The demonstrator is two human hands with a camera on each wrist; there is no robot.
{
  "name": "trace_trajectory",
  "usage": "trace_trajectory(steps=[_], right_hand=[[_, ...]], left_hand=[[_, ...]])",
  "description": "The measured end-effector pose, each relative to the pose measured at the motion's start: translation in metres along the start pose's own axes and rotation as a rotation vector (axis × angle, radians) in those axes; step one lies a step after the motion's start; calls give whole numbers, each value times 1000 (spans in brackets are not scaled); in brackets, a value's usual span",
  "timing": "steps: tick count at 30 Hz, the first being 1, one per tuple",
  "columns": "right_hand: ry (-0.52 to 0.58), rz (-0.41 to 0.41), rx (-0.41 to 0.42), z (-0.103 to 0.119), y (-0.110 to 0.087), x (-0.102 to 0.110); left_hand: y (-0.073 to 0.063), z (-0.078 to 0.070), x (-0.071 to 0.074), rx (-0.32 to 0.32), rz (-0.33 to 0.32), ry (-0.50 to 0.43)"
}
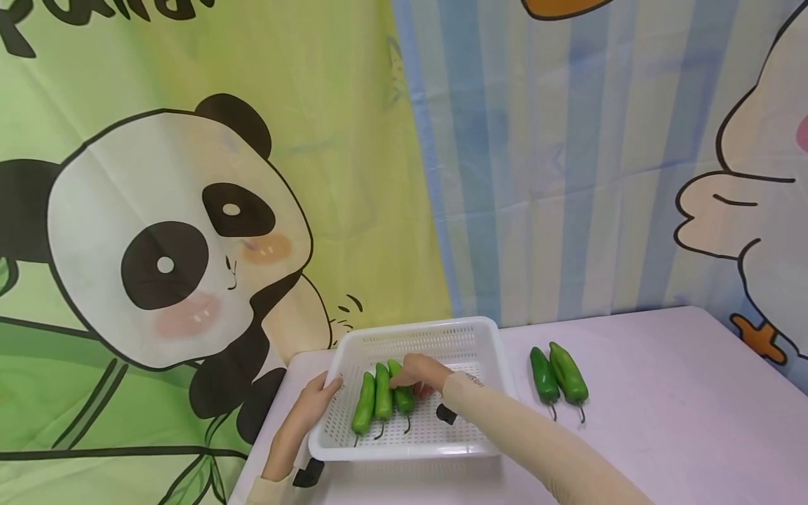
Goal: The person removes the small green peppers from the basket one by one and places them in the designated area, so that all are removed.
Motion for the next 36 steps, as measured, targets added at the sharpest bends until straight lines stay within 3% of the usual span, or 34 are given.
trace_trajectory(steps=[22, 30, 36], right_hand=[[34, 9, -6, -11, -3, 14], [88, 7, 27, -15, -12, 24], [168, 65, 50, -13, -28, 30]], left_hand=[[-1, -4, -1, -9, -10, 2], [0, -2, -1, -11, -4, -6], [-2, -2, -1, -12, -4, -9]])
Point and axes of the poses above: each hand's wrist, its own y-axis towards the middle knuckle, its own x-axis out of the back of the hand, z = x × y, the point moved 3 cm from there along y, towards the middle knuckle, and after that the axes turned 11 degrees about x, right-handed, at the moved point
